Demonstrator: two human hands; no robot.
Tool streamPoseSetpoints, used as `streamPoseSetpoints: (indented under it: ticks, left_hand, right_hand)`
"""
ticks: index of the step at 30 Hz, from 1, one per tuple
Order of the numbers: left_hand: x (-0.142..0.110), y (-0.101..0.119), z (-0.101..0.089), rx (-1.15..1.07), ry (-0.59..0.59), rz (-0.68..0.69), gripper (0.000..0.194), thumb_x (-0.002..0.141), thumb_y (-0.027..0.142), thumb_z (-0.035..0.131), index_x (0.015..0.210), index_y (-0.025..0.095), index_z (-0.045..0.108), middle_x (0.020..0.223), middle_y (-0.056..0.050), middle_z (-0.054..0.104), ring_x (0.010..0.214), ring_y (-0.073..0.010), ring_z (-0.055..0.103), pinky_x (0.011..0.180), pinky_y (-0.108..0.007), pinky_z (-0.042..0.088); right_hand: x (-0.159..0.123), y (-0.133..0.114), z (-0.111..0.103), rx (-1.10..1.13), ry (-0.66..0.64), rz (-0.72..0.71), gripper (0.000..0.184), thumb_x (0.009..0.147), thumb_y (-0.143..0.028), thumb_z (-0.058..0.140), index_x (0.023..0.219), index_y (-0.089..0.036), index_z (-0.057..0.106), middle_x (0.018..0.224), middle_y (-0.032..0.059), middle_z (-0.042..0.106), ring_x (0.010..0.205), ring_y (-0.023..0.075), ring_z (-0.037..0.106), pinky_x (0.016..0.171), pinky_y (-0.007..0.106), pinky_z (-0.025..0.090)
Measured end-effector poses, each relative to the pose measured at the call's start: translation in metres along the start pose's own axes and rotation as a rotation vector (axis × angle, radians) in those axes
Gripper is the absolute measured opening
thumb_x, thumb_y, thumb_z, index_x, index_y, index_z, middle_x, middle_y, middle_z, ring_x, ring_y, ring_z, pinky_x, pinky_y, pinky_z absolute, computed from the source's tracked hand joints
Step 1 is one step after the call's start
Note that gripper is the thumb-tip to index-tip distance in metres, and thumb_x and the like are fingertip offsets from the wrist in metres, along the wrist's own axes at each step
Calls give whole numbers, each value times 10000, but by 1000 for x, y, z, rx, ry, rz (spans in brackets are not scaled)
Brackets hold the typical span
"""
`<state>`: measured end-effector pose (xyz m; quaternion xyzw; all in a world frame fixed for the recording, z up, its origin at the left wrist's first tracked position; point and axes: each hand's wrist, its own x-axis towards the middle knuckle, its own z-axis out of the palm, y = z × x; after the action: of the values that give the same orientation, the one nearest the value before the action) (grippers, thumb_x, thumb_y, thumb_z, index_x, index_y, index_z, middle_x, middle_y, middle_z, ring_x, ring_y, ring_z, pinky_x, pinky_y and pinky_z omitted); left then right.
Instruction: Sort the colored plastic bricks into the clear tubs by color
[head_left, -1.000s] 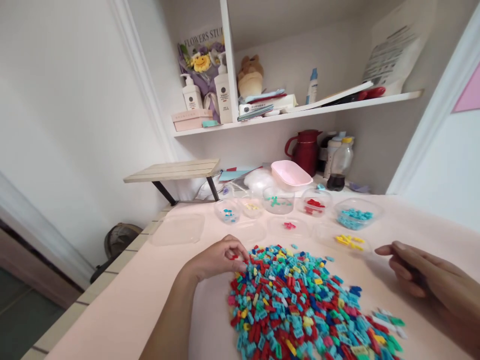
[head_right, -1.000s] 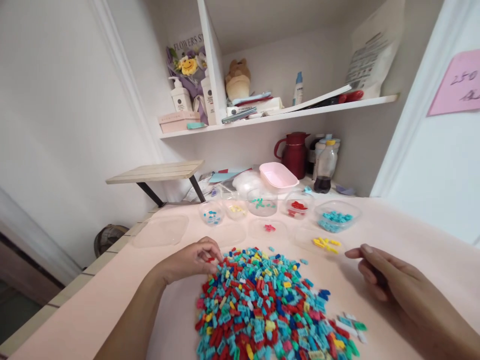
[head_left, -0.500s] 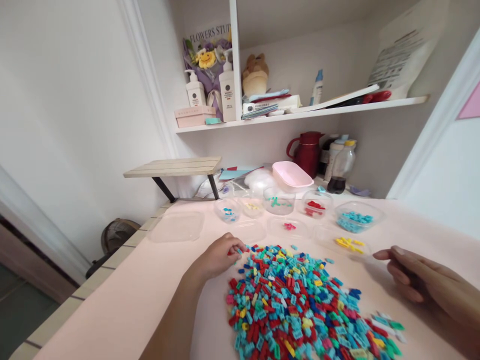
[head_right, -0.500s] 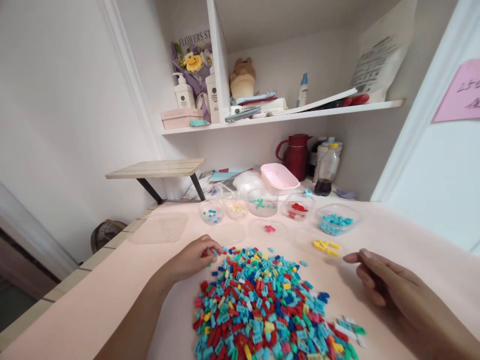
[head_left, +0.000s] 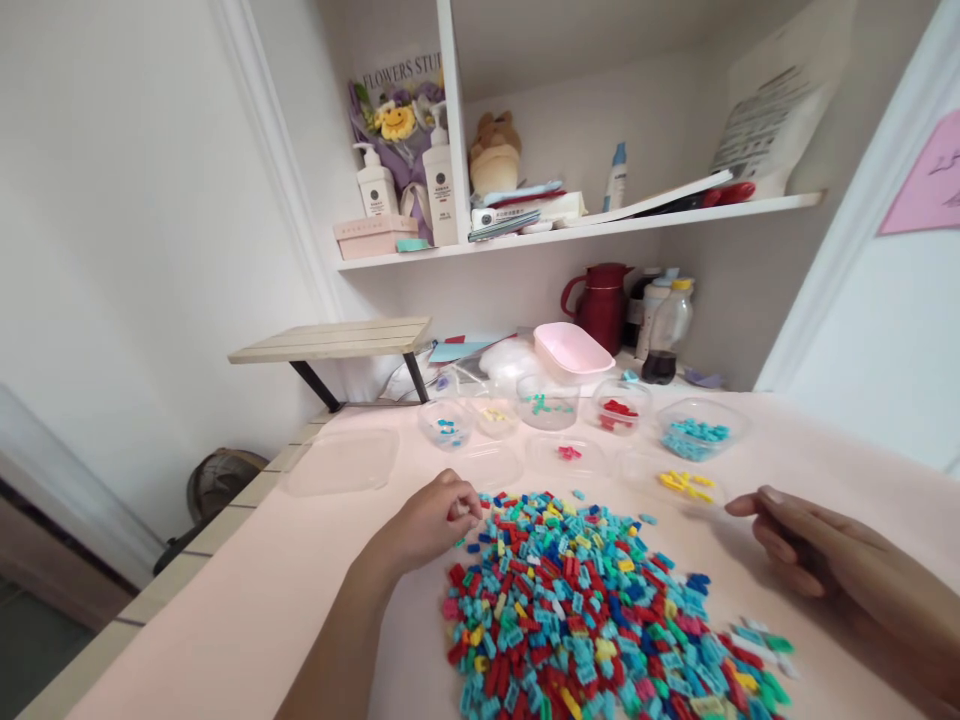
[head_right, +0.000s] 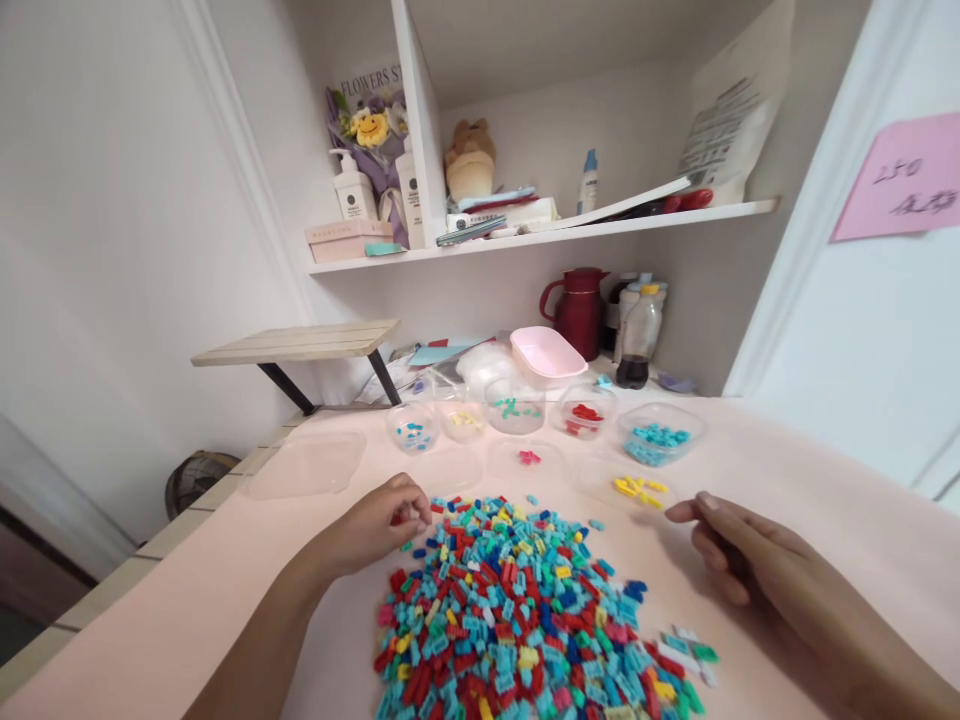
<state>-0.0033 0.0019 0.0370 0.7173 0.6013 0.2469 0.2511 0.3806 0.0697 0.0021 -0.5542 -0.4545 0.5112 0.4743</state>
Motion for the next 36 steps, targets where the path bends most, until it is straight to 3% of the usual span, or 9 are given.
streamPoseSetpoints:
  ticks: [3,6,9,13,20,25,30,32,36]
  left_hand:
    - [0,4,0,-2,-5,16,108,773,281,573,720,203,625,896,-2,513,742,-129,516,708,-246,448]
    - [1,7,1,-15,-6,32,154,775,307,591,669,196,601,899,-1,514,773,-133,519,748,-254,447]
    - [1,11,2,-40,-1,38,123,806,300,561,816,216,649,968,-5,508,787,-127,521,750,-253,454]
    - [2,19,6,-73,-23,60,251,796,259,585,1039,273,647,1043,-4,494,837,-124,529,769,-242,464]
    - [5,31,21,-49,-99,167,282,823,256,588,1083,315,679,1049,-22,513,990,-172,533,906,-280,426]
    - [3,29,20,23,-96,219,377,758,47,462,941,279,696,1063,-28,521,982,-169,535,884,-275,430]
    - [3,25,17,20,-48,191,345,732,4,375,676,218,640,967,-17,519,851,-135,562,793,-242,446]
    - [4,25,18,20,-23,183,339,782,38,374,719,222,652,974,-17,516,869,-139,558,809,-246,437]
    - [6,25,19,19,-5,178,317,865,147,417,1010,276,669,1043,-21,505,949,-154,544,860,-259,421]
  right_hand:
    - [0,0,-2,15,-88,22,409,764,-571,594,906,-190,640,549,-35,415,454,108,349,404,234,309]
    - [1,2,-3,26,-93,1,379,790,-543,579,918,-190,629,543,-40,407,458,106,343,419,231,320]
    - [2,5,-3,49,-98,-11,350,803,-520,576,926,-197,627,559,-41,415,455,102,324,418,227,316]
    - [3,8,-4,72,-112,-12,315,808,-492,581,927,-204,624,571,-40,420,459,97,319,418,214,310]
    - [4,7,-4,66,-122,-10,320,838,-489,553,922,-191,635,580,-38,416,460,87,317,422,212,293]
    - [3,8,-4,112,-126,0,335,830,-500,565,919,-187,644,589,-38,406,455,82,306,410,216,269]
    - [2,5,-4,82,-119,11,355,827,-526,558,898,-188,641,587,-39,409,455,78,315,408,208,268]
    - [1,3,-3,69,-126,17,365,820,-535,563,900,-187,640,584,-39,410,457,79,319,408,207,268]
    - [0,1,-2,82,-132,14,388,814,-557,559,903,-187,636,587,-35,416,463,84,317,408,207,273]
